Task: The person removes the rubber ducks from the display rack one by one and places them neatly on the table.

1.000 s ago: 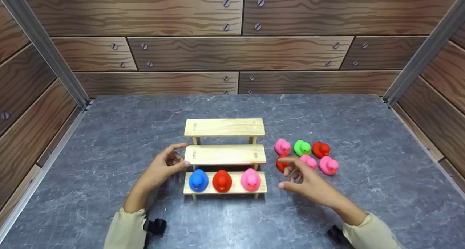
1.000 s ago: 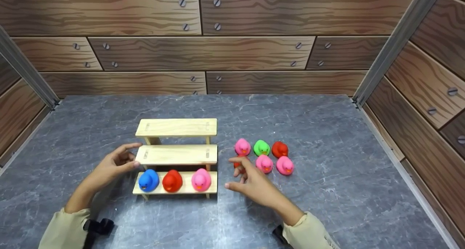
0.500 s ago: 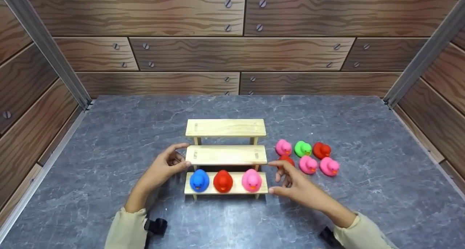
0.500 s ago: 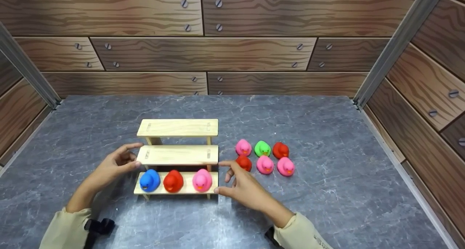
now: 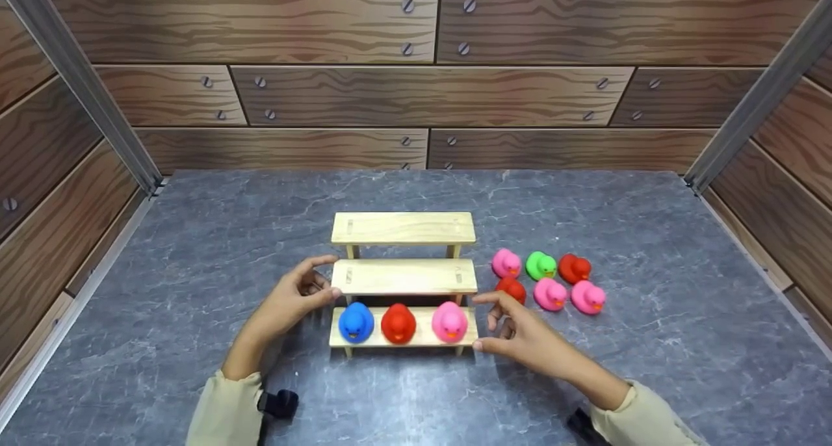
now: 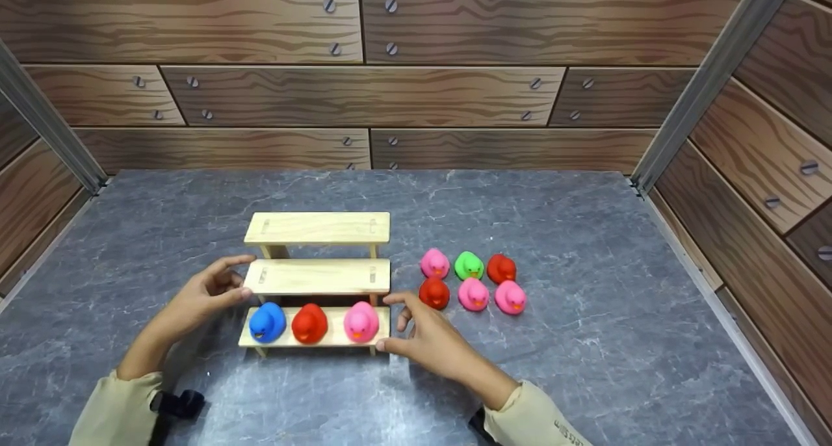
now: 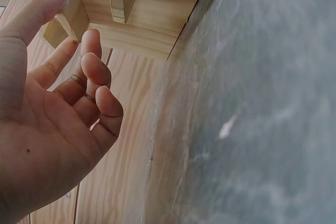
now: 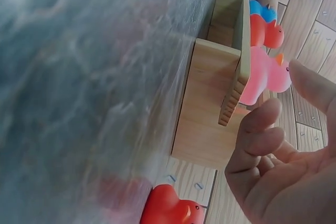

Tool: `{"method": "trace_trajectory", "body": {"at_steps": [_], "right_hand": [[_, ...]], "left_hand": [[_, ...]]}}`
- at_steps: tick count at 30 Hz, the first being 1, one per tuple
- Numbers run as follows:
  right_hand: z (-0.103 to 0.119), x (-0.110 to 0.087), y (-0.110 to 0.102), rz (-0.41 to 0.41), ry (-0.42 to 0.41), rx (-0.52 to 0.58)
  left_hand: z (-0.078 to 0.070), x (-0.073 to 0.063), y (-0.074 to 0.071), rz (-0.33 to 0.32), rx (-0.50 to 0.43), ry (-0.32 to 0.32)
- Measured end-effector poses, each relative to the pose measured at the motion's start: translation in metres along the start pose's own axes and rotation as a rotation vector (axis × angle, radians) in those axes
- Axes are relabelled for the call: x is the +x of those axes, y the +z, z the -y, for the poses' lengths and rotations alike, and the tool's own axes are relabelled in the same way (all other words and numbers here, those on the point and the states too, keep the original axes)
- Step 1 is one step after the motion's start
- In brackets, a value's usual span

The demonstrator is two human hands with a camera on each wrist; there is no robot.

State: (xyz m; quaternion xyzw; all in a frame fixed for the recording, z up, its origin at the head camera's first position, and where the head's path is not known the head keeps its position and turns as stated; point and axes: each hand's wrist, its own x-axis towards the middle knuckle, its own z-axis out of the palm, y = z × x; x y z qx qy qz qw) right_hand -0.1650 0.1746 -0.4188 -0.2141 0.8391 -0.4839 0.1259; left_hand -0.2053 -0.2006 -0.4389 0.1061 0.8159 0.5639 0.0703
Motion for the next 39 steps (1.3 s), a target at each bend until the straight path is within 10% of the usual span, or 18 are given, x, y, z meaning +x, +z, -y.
{"method": "trace_trajectory", "body": {"at_steps": [39], "right_hand": [[0.019, 0.015, 0.025, -0.067, -0.003, -0.186]], "left_hand": [[-0.002, -0.001, -0.001, 0.007, -0.010, 0.030]]}}
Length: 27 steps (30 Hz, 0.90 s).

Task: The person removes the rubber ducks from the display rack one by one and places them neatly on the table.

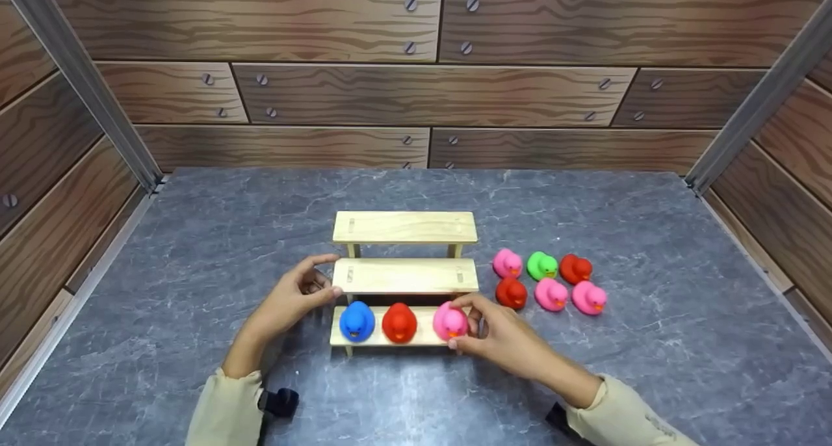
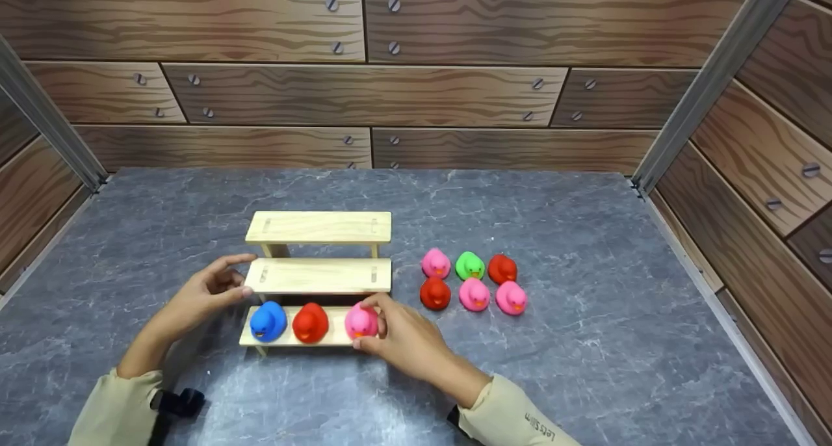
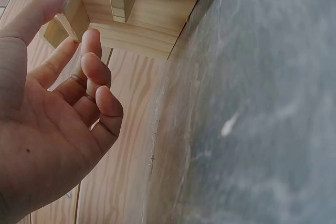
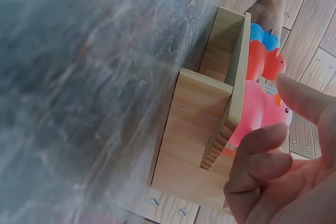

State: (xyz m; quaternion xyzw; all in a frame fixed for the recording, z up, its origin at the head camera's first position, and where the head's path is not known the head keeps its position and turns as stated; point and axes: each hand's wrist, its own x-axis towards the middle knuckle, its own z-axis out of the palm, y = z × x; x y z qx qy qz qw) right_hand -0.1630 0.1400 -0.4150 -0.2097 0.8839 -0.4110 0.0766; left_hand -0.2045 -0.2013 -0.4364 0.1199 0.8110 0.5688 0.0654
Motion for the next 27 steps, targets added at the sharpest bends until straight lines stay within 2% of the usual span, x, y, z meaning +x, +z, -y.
{"method": "trace_trajectory", "body": {"at_steps": [4, 13, 22, 27], "right_hand": [[0.001, 0.000, 0.001, -0.008, 0.007, -0.019], [0.000, -0.003, -0.001, -0.015, -0.034, -0.013], [-0.006, -0.009, -0.016, 0.012, -0.056, 0.059], [-0.008, -0.014, -0.027, 0.039, -0.044, 0.053]], "left_hand": [[0.000, 0.000, 0.000, 0.000, 0.001, -0.002], [0.001, -0.001, 0.000, 0.015, -0.010, 0.008], [0.001, 0.000, 0.001, 0.006, -0.002, 0.005], [0.001, 0.001, 0.000, 0.002, 0.003, 0.005]]}}
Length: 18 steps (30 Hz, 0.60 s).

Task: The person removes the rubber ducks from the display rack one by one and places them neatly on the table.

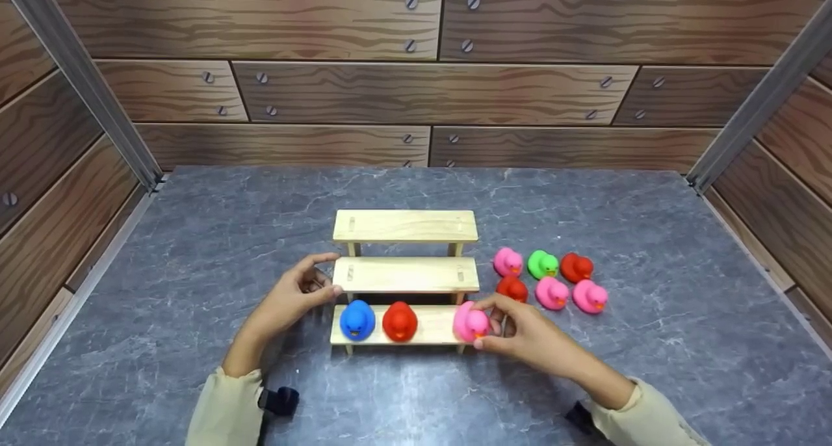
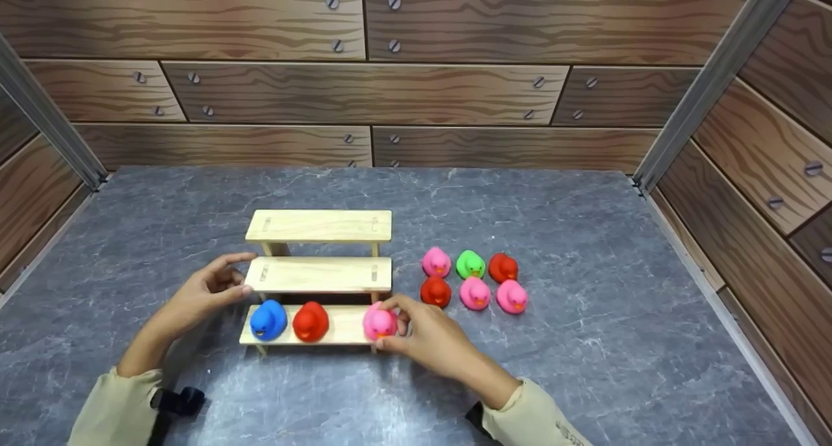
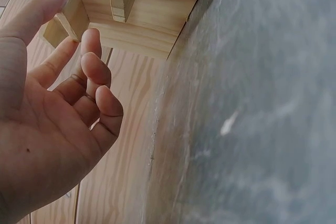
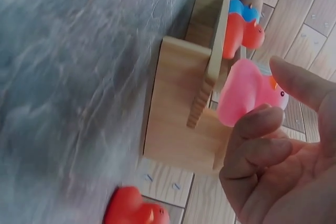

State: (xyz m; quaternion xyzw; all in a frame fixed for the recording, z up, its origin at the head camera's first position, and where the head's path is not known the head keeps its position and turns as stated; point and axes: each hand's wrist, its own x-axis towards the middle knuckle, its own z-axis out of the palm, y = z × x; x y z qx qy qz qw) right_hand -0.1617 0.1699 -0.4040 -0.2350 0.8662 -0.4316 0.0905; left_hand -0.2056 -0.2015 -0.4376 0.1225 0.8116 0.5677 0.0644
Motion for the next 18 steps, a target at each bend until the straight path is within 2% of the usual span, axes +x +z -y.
{"method": "trace_trajectory", "body": {"at_steps": [11, 18], "right_hand": [[-0.006, -0.012, -0.034, 0.042, 0.060, -0.045], [-0.010, -0.017, -0.043, 0.063, 0.083, -0.033]], "left_hand": [[0.000, 0.001, -0.001, 0.002, -0.005, 0.003], [-0.001, -0.002, -0.001, 0.002, 0.002, -0.017]]}}
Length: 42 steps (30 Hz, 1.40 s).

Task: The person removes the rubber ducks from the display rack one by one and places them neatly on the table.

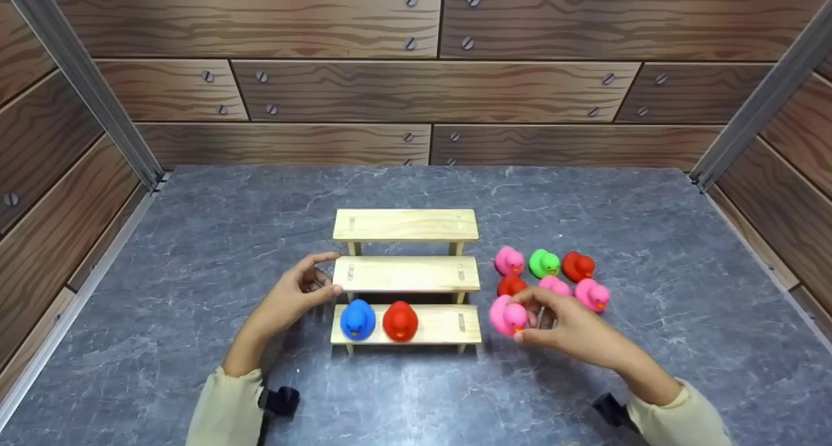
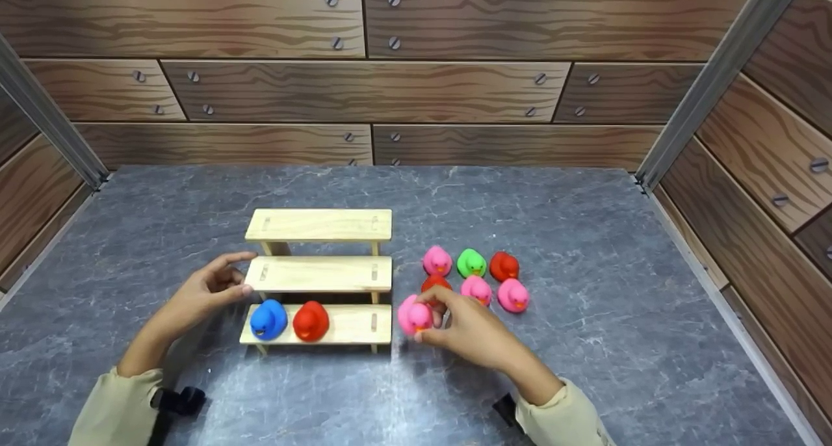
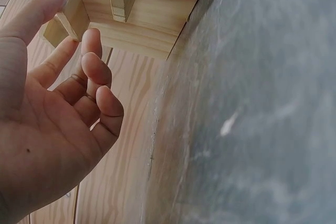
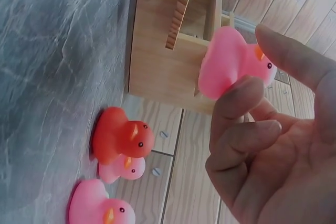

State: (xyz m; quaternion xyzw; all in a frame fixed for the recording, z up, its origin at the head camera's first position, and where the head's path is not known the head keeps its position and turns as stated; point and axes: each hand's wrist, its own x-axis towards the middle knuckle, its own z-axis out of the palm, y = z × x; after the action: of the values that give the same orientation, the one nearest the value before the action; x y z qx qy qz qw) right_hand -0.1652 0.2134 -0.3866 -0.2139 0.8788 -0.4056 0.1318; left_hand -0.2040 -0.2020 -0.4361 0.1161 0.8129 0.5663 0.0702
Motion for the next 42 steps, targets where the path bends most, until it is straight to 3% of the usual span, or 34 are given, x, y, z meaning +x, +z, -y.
{"method": "trace_trajectory", "body": {"at_steps": [13, 23, 42], "right_hand": [[-0.013, 0.000, -0.009, 0.024, 0.038, -0.057], [-0.024, 0.000, -0.014, 0.055, 0.041, -0.069], [-0.036, 0.006, -0.009, 0.117, 0.037, -0.143]], "left_hand": [[0.005, -0.001, 0.001, -0.016, -0.006, 0.056], [0.003, -0.001, 0.000, -0.010, -0.004, 0.009], [0.000, 0.001, 0.000, -0.009, 0.006, 0.009]]}}
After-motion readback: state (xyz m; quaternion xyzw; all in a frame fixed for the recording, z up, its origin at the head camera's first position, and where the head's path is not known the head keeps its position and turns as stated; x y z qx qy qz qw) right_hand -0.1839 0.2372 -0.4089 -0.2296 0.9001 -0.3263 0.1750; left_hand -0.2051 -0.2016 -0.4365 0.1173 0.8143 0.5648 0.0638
